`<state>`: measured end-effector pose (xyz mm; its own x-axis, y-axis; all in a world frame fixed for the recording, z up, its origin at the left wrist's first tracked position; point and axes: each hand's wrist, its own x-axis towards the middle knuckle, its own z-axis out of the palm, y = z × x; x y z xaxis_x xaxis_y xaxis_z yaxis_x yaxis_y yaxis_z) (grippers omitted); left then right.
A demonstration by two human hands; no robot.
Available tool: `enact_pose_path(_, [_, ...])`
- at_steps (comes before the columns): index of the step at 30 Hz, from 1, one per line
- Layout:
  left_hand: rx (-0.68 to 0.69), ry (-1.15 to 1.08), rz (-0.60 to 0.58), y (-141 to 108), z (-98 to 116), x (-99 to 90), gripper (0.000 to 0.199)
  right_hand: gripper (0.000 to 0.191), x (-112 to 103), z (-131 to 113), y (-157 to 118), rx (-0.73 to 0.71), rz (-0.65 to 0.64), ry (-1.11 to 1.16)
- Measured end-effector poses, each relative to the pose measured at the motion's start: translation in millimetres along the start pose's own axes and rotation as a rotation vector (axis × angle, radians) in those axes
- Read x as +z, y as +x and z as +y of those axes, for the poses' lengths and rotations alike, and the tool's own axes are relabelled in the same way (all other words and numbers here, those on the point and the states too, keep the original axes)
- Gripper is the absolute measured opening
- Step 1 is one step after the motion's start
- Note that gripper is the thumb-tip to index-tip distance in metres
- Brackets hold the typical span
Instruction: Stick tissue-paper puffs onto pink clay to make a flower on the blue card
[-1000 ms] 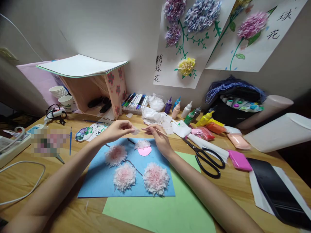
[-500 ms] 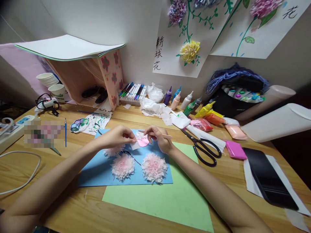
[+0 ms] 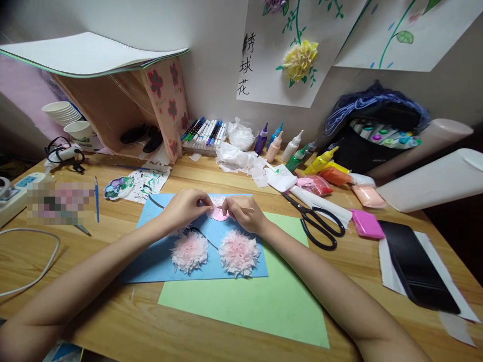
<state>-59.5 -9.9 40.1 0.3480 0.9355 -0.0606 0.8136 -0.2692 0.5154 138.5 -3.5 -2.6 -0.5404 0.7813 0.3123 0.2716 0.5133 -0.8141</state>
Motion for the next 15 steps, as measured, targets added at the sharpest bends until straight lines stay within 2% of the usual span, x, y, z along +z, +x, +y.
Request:
enact_pose_path(4, [0.02,-0.019,-0.006,-0.4,0.8,-0.1,0.012,0.055,0.9,-1.5,0.0,0.014,0.012,0.024])
enact_pose_path(9, [0.042,-0.101,-0.103,1.1,-1.7,2.1,0.016,0.053,2.8,-1.0,0.1,0.1,0.061,0.149])
enact_pose_path(15, [0.028,-0.055,-0.061,3.8,-4.6,3.5,0.017,0.054,3.8,-0.3,-0.5,0.127,0.09,0.196])
